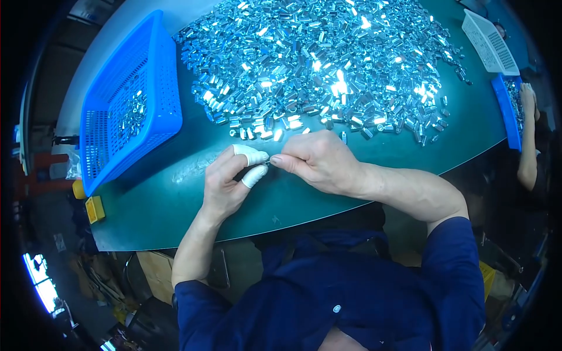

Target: Manually picking up small metallic parts from a pile and inserting them into small tubes before placing them into a collection basket.

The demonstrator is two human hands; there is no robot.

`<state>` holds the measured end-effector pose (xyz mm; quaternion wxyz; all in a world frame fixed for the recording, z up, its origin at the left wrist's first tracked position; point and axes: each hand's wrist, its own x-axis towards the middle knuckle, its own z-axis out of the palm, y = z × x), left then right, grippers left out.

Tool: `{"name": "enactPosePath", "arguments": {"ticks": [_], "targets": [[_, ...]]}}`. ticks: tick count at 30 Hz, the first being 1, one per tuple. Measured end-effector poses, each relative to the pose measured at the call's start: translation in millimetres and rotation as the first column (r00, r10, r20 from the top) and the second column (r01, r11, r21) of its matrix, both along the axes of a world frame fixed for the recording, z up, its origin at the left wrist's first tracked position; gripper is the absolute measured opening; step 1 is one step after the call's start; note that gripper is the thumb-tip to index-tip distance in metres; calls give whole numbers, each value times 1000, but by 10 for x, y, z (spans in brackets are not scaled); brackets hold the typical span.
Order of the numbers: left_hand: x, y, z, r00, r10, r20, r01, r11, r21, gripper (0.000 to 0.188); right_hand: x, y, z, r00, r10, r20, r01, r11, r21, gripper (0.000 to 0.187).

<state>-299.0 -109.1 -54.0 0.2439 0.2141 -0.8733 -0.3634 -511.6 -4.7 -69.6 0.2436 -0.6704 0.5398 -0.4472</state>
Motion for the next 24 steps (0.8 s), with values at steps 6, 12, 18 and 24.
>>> {"name": "enactPosePath", "arguments": {"ticks": [6, 12, 18, 24], "targets": [[2, -39, 51, 999, 15, -39, -17, 999, -47, 22, 17, -28, -36, 1000, 3, 26, -2, 999, -42, 17], [171, -159, 415, 990, 144, -8, -132, 884, -449, 23, -121, -5, 51, 971, -76, 226, 107, 986, -128, 10], [482, -568, 1026, 806, 553, -211, -522, 495, -695, 29, -116, 10, 84, 975, -23, 219, 61, 984, -167, 11], [166, -282, 619, 942, 316, 115, -226, 848, -479, 36, -144, 41, 128, 972, -41, 232, 71, 990, -124, 12]]}}
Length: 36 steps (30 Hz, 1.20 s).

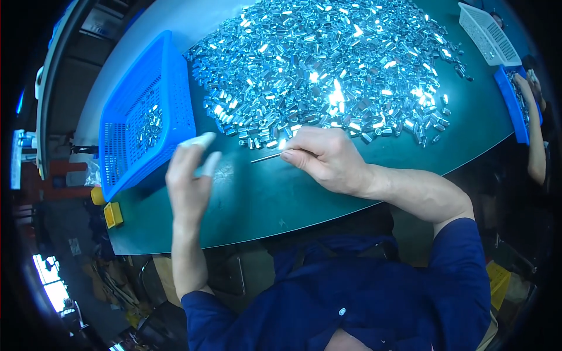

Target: Manually picking up small metallic parts from a pile and inserting them into small tubes before placing them into a collection basket.

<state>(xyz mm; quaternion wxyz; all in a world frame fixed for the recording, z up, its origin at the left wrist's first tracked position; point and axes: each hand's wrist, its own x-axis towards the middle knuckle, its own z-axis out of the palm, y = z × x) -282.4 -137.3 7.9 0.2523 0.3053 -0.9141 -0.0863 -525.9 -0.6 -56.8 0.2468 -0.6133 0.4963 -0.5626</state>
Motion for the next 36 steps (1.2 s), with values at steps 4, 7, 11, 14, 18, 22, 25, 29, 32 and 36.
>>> {"name": "enactPosePath", "arguments": {"ticks": [4, 7, 11, 14, 18, 22, 25, 29, 32, 36], "targets": [[-185, 24, -406, 996, -33, 88, 21, 991, 135, 31, 19, -13, -17, 999, -19, -30, 18, 999, -30, 12], [-206, 3, -582, 999, -33, 38, 26, 985, 170, 27, 12, -11, -21, 999, -35, -37, 34, 999, -19, 12], [-123, 12, -648, 963, 128, -237, 31, 822, 569, 18, 22, -32, -42, 998, -56, -37, 55, 998, -20, 10], [-119, 51, -660, 893, 174, -416, 224, 631, 743, 19, 19, -28, -40, 997, -68, -37, 68, 998, -12, 10], [-118, 105, -665, 849, 181, -496, 363, 484, 796, 22, 19, -53, -50, 996, -83, -37, 82, 997, -14, 9], [-114, 112, -675, 851, 186, -490, 364, 464, 808, 23, 57, -68, -73, 996, -88, -35, 87, 996, -19, 9], [-138, 144, -679, 836, 176, -520, 407, 438, 802, 24, 65, -77, -75, 995, -97, -25, 95, 993, -68, 9], [-140, 155, -666, 852, 164, -497, 394, 424, 816, 24, 79, -77, -75, 995, -100, -7, 99, 993, -70, 9], [-145, 158, -649, 889, 98, -447, 354, 473, 807, 20, 70, -66, -75, 997, -73, -24, 72, 997, -34, 11], [-136, 166, -667, 907, 65, -417, 331, 503, 798, 17, 42, -46, -47, 993, -22, -119, 36, 993, 112, 25]]}}
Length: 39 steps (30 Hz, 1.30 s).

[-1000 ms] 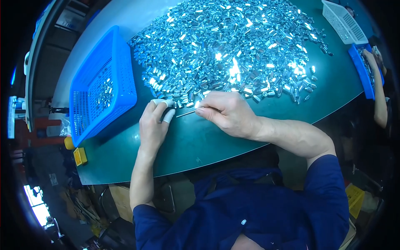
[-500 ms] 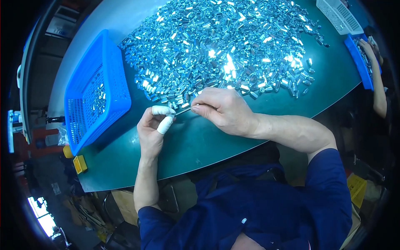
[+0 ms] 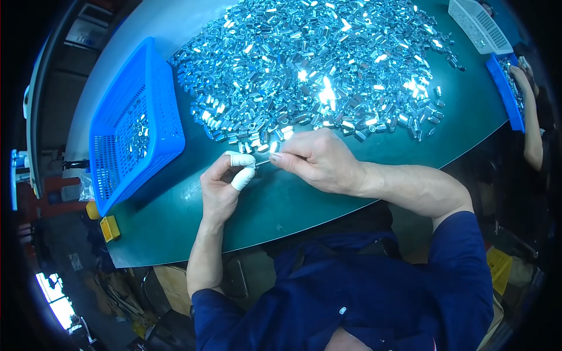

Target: Manually picking up small metallic parts from a pile and inserting them into small tubes before placing them into a collection basket.

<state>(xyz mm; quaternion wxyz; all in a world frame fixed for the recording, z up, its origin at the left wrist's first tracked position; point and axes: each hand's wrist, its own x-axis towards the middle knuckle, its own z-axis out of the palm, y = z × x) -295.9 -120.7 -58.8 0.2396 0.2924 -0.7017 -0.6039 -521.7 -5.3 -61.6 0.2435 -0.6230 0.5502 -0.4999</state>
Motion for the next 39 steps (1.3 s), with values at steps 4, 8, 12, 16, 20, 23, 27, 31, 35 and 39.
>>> {"name": "enactPosePath", "arguments": {"ticks": [4, 8, 12, 16, 20, 23, 27, 31, 35, 39], "targets": [[-46, 32, -9, 996, -67, 58, 75, 985, -157, 19, 6, 10, -54, 996, 89, -11, -88, 993, 83, 31], [-47, 31, -2, 997, -30, 65, 42, 979, -201, 19, 29, 7, -48, 994, 105, -42, -101, 990, 100, 27], [-18, 45, 91, 996, 2, 87, 21, 964, -264, 17, 53, 9, -55, 997, 55, 53, -53, 998, -38, 18], [-10, 66, 380, 988, -16, 154, 91, 868, -488, 18, 62, 53, -9, 996, 42, 84, -37, 997, -61, 14], [-58, 92, 574, 985, -21, 172, 117, 816, -566, 19, 64, 71, 38, 985, 64, 158, -34, 982, -186, 10], [-164, 145, 452, 997, 0, 78, 42, 844, -534, 20, 40, 75, 54, 983, 40, 177, -2, 978, -210, 11], [-225, 224, 360, 999, 1, 34, 13, 907, -420, 20, 28, 68, 88, 976, 12, 219, 35, 977, -212, 16], [-238, 323, 307, 991, 15, 133, 29, 947, -320, 15, -25, 82, 20, 996, 12, 92, 2, 988, -157, 12], [-236, 347, 445, 992, 40, 122, 21, 884, -468, 17, 36, 119, 52, 992, 14, 123, 6, 987, -160, 14], [-128, 244, 637, 982, 139, 128, -25, 767, -641, 14, 18, 117, 96, 961, -58, 271, 131, 957, -258, 17]]}}
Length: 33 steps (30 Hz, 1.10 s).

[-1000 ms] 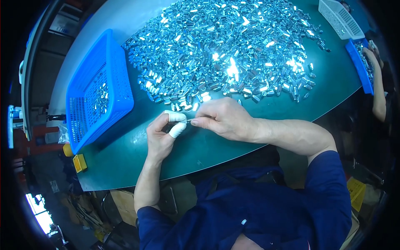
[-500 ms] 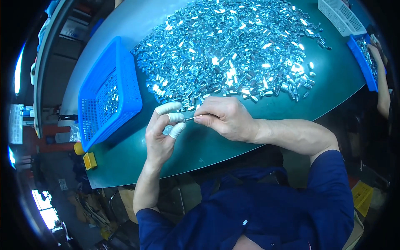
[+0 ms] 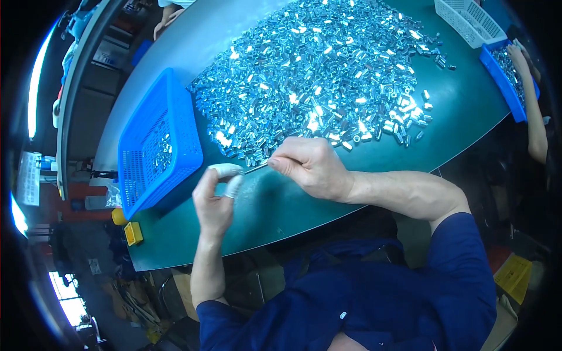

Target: Manually picking up small metallic parts from a pile and inserting them into small tubes before placing them into a collection basket.

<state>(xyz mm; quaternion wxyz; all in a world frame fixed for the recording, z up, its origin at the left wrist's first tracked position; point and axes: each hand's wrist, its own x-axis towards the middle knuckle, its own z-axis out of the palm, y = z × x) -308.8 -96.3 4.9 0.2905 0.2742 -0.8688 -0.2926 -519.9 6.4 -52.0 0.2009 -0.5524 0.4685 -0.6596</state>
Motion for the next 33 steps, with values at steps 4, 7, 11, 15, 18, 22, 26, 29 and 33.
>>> {"name": "enactPosePath", "arguments": {"ticks": [4, 7, 11, 15, 18, 22, 26, 29, 33], "targets": [[289, -446, 291, 964, 258, -65, -266, 918, -295, 18, -30, 15, 34, 999, 36, -7, -36, 999, 25, 19], [268, -626, 486, 917, 384, -107, -347, 638, -687, 22, -44, -42, 30, 996, 89, -14, -88, 992, 88, 22], [156, -530, 69, 963, 179, 200, -78, 899, -432, 28, -87, -71, -14, 996, 79, -48, -75, 994, 86, 19], [85, -605, -389, 930, 221, 295, -88, 910, -405, 25, -25, -88, 40, 996, 62, -70, -54, 994, 100, 23], [164, -586, -551, 949, 227, 220, -136, 921, -365, 17, -2, -61, -5, 991, 42, -126, -30, 995, 96, 20], [95, -500, -641, 945, 276, 174, -213, 926, -312, 19, -8, -24, -26, 997, 76, -24, -71, 982, 175, 18], [149, -502, -605, 960, 242, 139, -187, 926, -327, 19, 4, -31, 24, 992, 127, -4, -122, 961, 247, 19], [158, -419, -590, 985, 175, -12, -174, 970, -170, 17, 8, -69, 13, 995, 99, -26, -90, 967, 237, 18], [58, -233, -510, 999, 9, -44, -4, 994, 111, 19, -23, -89, -31, 995, 93, -29, -82, 963, 256, 12]]}}
